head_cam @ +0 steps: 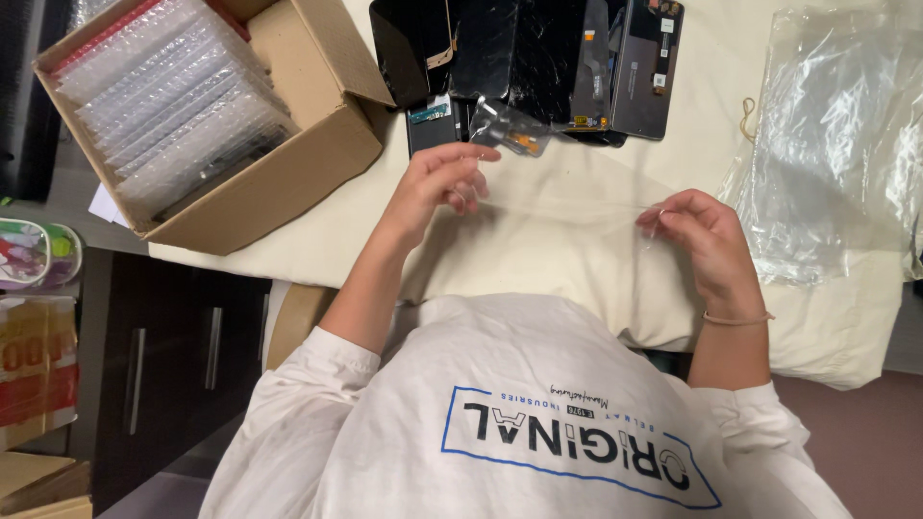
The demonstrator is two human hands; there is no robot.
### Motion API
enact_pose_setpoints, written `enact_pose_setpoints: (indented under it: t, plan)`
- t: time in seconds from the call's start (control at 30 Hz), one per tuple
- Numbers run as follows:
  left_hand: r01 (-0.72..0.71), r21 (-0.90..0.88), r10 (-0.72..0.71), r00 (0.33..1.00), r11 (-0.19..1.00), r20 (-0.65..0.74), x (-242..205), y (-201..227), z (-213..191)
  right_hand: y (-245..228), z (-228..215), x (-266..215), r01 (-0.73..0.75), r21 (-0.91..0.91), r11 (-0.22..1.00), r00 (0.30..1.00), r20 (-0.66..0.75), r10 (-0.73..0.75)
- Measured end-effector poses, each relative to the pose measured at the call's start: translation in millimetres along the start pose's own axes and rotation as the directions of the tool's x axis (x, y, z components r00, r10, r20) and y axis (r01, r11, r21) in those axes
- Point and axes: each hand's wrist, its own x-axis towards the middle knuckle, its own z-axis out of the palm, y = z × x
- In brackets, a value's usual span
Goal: The person wraps several disassembled mobile phones in bubble wrap and places them into a cardboard box. The person also wraps a phone in a clear plastic bag and places it in the box. The task involves handling multiple phone units and packaging materials.
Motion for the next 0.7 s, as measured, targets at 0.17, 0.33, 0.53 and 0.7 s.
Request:
enact_pose_setpoints:
  t: [0.17, 0.33, 0.53, 0.7]
  plan:
    - [-0.016, 0.237, 0.05, 0.989, 0.971, -0.14, 6.7, -20.2, 5.2, -1.1, -0.4, 1.0, -0.005, -0.105, 0.994, 1.0, 0.005, 0.005]
    - [-0.166, 0.488, 0.272, 0.95, 0.857, -0.153, 2.6, -10.5, 14.5, -38.2, 19.2, 9.1, 0.079, -0.461, 0.884, 0.994, -0.036, -0.108]
    - [-0.299, 0.541, 0.291, 0.951, 0.786, 0.104, -15.8, 2.1, 40.5, -105.6, 106.8, 31.7, 0.431, -0.277, 0.859, 0.87, 0.38, -0.314]
    - [-0.218, 0.41, 0.232, 0.973, 0.886, 0.017, -22.2, 6.5, 37.8, -110.5, 121.2, 49.1, 0.403, -0.23, 0.886, 0.897, 0.291, -0.333]
